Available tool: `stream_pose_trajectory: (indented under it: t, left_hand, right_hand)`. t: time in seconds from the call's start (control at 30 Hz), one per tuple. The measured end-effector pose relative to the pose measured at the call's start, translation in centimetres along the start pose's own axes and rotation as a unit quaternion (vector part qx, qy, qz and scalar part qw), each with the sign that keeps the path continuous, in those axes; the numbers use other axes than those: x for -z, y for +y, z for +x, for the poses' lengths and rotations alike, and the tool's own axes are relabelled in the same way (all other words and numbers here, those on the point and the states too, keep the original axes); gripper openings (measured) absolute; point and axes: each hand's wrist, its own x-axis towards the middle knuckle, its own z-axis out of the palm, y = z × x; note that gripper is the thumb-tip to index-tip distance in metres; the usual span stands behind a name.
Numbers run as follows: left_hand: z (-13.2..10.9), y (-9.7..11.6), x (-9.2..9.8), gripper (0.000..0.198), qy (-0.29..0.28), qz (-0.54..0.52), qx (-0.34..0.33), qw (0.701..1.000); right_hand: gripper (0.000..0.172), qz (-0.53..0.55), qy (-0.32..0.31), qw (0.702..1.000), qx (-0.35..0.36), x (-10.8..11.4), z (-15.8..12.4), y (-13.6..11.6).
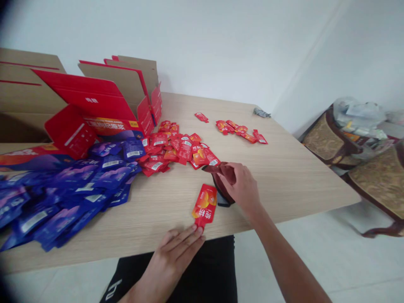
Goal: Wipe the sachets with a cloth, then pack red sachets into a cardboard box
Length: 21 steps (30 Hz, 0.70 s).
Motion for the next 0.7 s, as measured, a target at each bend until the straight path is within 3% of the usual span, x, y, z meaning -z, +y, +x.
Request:
stream_pose_trajectory:
  t: [0.07,0.2,0.27,0.37,0.5,0.6,0.7]
  left_hand:
    - [0.0,0.1,-0.4,0.041,0.003,-0.008,0.006,1.0]
    - [-0.4,0.5,-1.3,0.039,0.034,-0.029,0.03,0.999]
    - [-0.5,0.5,-1.4,0.037,0.05,-0.025,0.031,0.998]
    - [-0.4,0.1,-0.7,0.036,0.024,-0.003,-0.002,1.0]
    - [0.2,-0.6,0.1,0.037,0.01,0.004,-0.041,0.999]
    - [0.6,-1.0,-0.6,0.031,0.036,-0.012,-0.038,0.999]
    - [0.8,-1.0,-1.5,0.027,0.068,0.034,-0.02,0.997]
  right_hand:
    - [0.033,0.059,0.004,0.998,0.0,1.1,-1.5,-1.7]
    - [0.026,0.132,-0.179,0.969,0.106,1.2,-4.6,-4.9]
    - [0.024,0.132,-0.205,0.963,0.115,0.2,-4.8,-4.8]
    - [0.023,0.089,-0.156,0.982,0.066,-1.4,-3.3,-2.3]
    - [0.034,0.035,-0.014,0.997,-0.062,-2.0,-1.5,1.5]
    - [0.049,0.086,0.088,0.97,-0.209,-1.6,-2.3,2.4]
    - [0.055,0.14,0.12,0.936,-0.298,-1.2,-3.7,2.4]
